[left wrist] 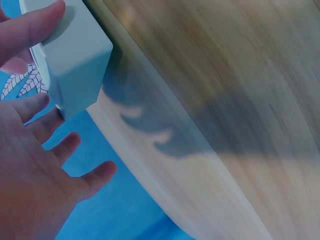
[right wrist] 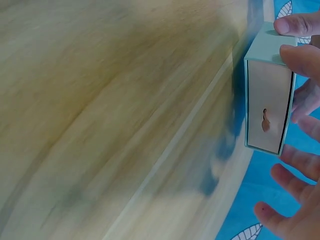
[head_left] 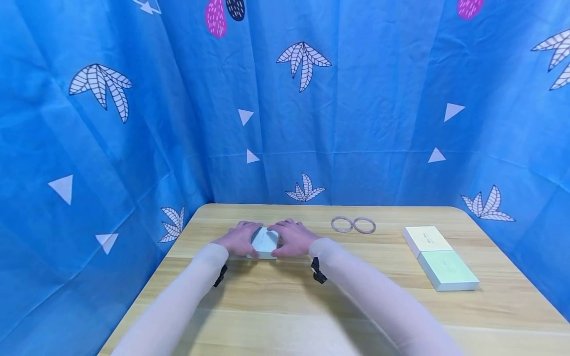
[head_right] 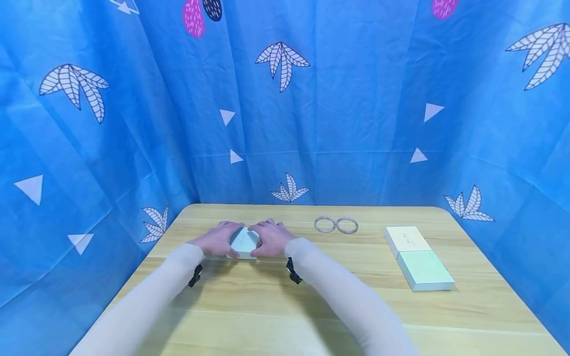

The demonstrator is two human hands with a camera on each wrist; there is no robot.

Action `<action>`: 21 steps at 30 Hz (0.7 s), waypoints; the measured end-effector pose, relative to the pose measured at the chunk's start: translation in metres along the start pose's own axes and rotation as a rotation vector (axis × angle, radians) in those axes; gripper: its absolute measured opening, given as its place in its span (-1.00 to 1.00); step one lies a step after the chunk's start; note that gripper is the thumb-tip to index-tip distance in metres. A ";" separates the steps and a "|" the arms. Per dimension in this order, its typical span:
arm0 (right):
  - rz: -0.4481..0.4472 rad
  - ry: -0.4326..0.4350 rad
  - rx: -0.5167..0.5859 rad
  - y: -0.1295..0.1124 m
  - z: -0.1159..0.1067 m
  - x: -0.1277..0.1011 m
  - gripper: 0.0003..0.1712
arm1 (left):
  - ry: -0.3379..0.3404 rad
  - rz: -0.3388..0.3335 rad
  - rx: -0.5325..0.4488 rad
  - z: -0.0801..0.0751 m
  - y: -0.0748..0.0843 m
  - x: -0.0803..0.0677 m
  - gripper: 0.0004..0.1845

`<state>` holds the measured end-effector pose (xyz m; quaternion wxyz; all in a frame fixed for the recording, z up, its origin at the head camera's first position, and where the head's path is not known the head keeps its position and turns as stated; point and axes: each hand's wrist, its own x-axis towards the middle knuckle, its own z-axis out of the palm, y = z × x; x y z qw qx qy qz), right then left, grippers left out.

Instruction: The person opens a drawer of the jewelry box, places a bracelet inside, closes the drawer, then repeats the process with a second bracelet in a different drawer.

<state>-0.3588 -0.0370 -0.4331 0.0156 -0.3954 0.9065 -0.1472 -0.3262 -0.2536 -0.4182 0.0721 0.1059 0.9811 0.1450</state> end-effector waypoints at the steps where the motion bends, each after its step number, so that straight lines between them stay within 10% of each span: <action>1: 0.001 0.001 0.001 -0.001 0.001 0.002 -0.09 | -0.001 -0.006 -0.002 0.000 -0.002 0.000 0.04; 21: 0.010 -0.006 0.008 -0.009 0.009 0.019 -0.11 | -0.038 -0.066 0.001 -0.005 -0.015 0.000 0.03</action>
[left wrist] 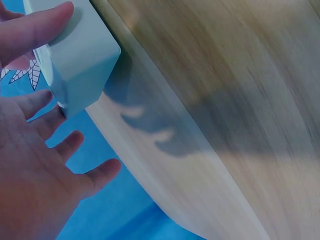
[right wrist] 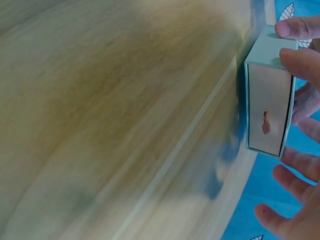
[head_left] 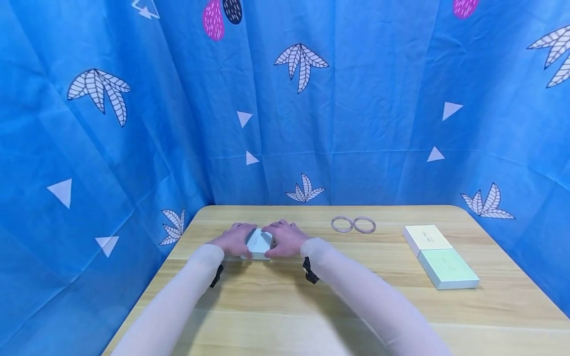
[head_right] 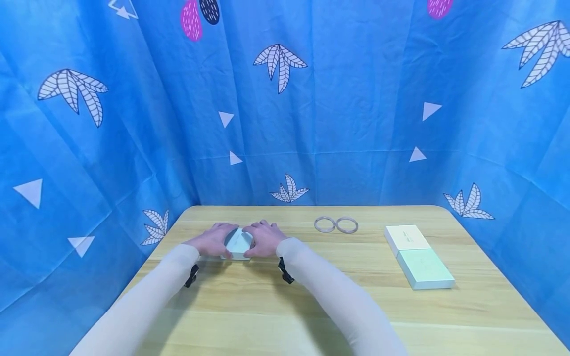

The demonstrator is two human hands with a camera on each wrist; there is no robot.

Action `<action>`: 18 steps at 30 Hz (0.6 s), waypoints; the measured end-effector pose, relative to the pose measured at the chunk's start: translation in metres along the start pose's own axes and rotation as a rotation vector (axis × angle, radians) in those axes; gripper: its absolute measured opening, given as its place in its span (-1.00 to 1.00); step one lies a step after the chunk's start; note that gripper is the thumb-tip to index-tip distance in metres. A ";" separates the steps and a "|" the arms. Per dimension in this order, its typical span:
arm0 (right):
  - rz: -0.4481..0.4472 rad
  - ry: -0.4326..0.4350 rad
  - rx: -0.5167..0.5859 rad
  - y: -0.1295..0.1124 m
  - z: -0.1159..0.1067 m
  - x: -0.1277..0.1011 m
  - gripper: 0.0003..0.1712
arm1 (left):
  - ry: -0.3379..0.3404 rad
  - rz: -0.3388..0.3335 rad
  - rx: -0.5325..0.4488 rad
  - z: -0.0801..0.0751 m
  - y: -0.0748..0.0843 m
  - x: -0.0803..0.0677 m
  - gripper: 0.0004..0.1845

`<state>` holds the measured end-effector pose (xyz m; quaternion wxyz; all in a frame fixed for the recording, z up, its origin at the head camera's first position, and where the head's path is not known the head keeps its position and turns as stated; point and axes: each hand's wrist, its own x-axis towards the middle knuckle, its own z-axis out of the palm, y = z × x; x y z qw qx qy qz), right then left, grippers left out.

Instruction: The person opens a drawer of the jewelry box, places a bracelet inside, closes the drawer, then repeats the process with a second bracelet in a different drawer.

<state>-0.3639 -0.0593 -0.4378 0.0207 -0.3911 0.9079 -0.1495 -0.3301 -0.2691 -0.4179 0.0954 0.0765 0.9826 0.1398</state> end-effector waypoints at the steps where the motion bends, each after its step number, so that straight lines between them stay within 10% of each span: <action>1: 0.007 -0.003 0.006 -0.001 0.000 0.001 -0.12 | 0.000 -0.004 0.000 0.000 -0.001 0.000 0.03; 18: 0.005 0.001 0.024 -0.007 0.006 0.011 -0.14 | -0.011 -0.057 -0.015 -0.001 -0.008 -0.002 0.06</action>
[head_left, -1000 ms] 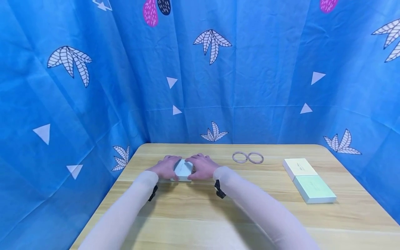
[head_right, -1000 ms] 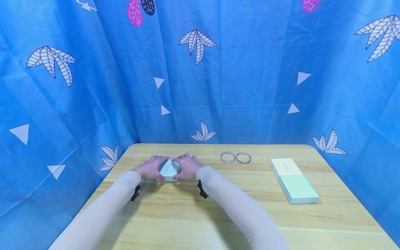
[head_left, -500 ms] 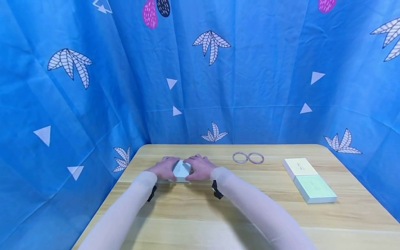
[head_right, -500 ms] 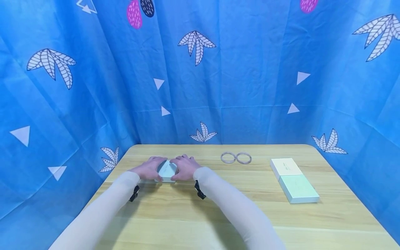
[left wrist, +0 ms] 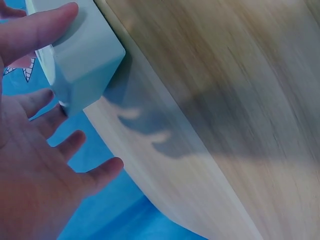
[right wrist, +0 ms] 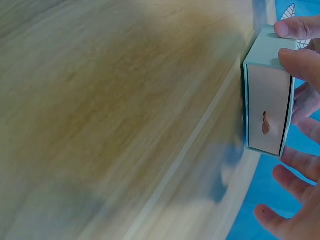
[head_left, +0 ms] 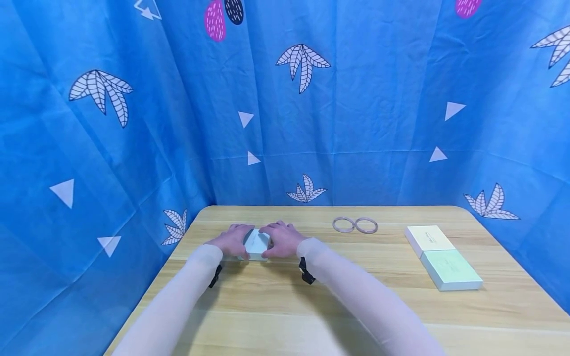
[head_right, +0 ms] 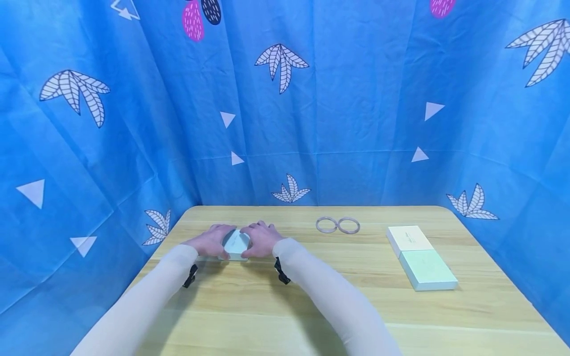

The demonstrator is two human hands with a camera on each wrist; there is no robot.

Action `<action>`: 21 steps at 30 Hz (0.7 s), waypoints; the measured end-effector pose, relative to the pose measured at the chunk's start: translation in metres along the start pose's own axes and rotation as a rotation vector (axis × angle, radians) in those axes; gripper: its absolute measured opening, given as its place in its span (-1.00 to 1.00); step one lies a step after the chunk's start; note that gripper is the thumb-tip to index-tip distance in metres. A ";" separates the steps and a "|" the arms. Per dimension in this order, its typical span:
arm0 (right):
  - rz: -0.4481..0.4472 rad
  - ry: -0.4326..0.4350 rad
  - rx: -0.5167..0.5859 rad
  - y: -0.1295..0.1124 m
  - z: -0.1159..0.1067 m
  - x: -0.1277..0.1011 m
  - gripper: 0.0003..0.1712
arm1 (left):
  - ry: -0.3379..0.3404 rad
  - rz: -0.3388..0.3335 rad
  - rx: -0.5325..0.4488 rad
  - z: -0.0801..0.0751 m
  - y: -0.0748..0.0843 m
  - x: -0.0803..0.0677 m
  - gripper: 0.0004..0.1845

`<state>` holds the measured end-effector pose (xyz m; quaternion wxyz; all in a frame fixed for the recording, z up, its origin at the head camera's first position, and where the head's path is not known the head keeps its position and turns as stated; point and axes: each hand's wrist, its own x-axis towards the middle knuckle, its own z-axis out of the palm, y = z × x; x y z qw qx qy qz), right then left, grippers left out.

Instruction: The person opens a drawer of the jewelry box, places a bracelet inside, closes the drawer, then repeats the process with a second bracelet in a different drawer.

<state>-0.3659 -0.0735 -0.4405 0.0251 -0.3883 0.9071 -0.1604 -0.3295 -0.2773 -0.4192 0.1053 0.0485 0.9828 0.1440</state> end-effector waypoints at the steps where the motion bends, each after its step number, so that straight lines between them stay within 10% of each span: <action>1: -0.002 0.002 -0.002 0.000 0.000 0.000 -0.14 | -0.003 0.000 -0.001 0.000 -0.001 0.000 0.07; 21: -0.003 0.019 -0.031 0.002 0.010 0.001 -0.09 | -0.021 -0.022 -0.089 0.004 -0.009 0.002 -0.14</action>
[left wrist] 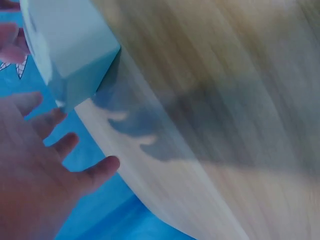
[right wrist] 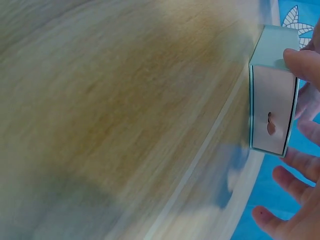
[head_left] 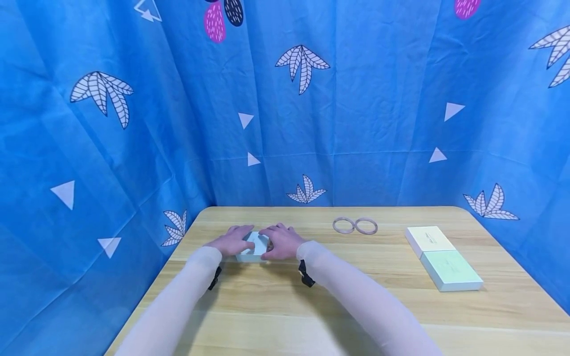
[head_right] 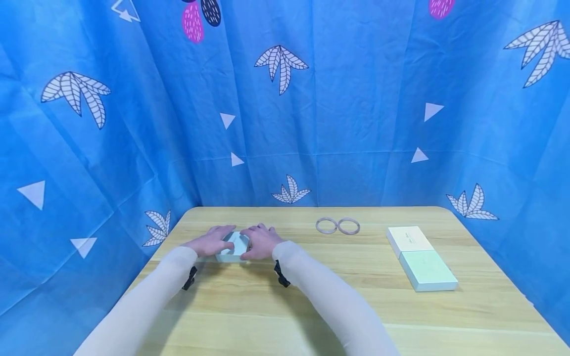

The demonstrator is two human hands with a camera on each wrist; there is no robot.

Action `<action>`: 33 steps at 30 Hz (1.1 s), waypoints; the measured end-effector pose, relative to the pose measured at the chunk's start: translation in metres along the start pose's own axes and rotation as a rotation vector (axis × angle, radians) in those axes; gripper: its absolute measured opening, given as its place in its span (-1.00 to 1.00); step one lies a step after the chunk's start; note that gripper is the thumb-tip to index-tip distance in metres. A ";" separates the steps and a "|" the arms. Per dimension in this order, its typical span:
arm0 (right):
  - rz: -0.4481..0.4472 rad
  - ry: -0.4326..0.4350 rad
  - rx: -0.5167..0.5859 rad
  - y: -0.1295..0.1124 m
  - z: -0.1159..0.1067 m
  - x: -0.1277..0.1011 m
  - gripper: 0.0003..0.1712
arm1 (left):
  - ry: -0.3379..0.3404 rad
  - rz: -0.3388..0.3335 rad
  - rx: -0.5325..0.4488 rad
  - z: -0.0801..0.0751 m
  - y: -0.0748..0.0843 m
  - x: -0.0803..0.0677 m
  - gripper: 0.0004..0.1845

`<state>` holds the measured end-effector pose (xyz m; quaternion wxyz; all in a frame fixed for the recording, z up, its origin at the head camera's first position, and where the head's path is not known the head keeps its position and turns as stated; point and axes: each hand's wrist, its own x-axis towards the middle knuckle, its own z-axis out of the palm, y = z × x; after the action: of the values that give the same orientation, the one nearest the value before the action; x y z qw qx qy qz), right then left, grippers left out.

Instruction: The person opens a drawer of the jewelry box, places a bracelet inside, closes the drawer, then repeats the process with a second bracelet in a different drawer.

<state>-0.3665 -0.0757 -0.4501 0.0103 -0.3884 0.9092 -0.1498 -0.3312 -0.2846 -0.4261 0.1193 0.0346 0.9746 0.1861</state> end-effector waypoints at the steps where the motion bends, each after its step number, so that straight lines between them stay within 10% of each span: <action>1: 0.000 0.002 0.001 0.000 0.000 0.000 -0.10 | 0.011 0.007 0.019 0.001 0.000 0.001 -0.17; 33: 0.015 0.014 0.003 -0.005 -0.001 -0.005 -0.11 | 0.156 -0.021 0.165 0.033 -0.003 0.023 -0.23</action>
<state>-0.3596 -0.0747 -0.4484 0.0056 -0.3806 0.9118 -0.1541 -0.3451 -0.2726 -0.4622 0.0416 0.0197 0.9933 0.1060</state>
